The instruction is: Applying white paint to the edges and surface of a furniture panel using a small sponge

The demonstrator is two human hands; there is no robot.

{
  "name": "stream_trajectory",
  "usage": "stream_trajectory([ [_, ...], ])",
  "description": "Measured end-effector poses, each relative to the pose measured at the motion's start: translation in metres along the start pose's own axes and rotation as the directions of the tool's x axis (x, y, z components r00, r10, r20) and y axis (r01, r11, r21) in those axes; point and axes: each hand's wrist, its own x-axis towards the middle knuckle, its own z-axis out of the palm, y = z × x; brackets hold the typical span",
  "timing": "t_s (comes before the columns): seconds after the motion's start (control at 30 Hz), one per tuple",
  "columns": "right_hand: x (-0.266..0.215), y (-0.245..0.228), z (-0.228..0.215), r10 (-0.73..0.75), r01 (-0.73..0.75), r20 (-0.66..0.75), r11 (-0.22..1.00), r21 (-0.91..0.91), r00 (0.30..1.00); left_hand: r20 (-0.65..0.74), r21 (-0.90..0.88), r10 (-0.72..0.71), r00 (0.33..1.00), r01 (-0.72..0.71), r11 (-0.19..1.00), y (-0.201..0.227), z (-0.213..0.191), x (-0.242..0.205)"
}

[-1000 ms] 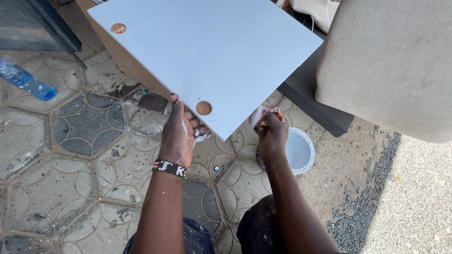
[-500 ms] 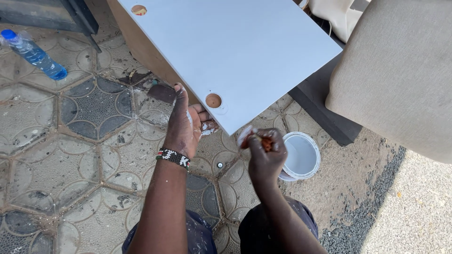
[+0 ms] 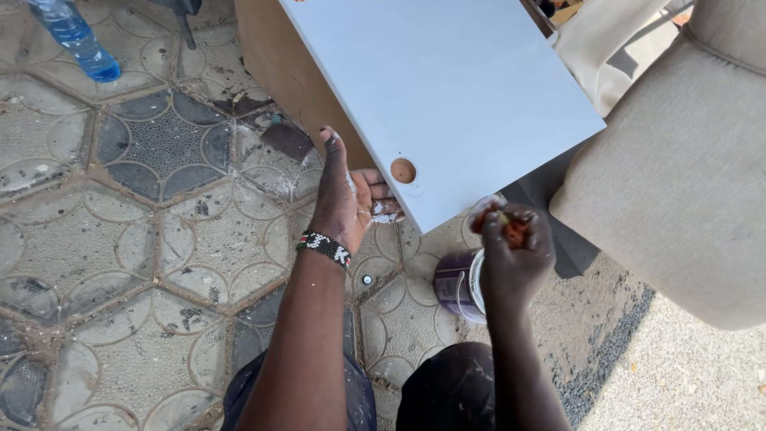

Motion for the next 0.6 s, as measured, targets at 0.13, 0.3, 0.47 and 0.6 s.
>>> stream_trajectory([
  [0.13,0.008,-0.02,0.008,0.059,-0.057,0.096,0.998,-0.024,0.994,0.024,-0.026,0.004,1.0,-0.004,1.0,-0.012,-0.004,0.011],
  [0.3,-0.022,-0.069,0.016,0.205,-0.198,0.436,0.978,-0.06,0.876,0.098,-0.087,-0.046,0.994,0.055,0.995,-0.012,-0.012,0.024],
  [0.47,0.002,-0.046,0.018,0.127,-0.096,0.235,0.986,-0.14,0.964,0.125,-0.104,-0.029,0.992,0.042,0.994,-0.016,-0.019,0.032],
  [0.6,-0.011,-0.104,0.031,0.493,-0.217,0.437,0.812,-0.541,0.752,-0.023,-0.06,-0.04,0.999,0.039,0.997,0.004,0.011,-0.01],
])
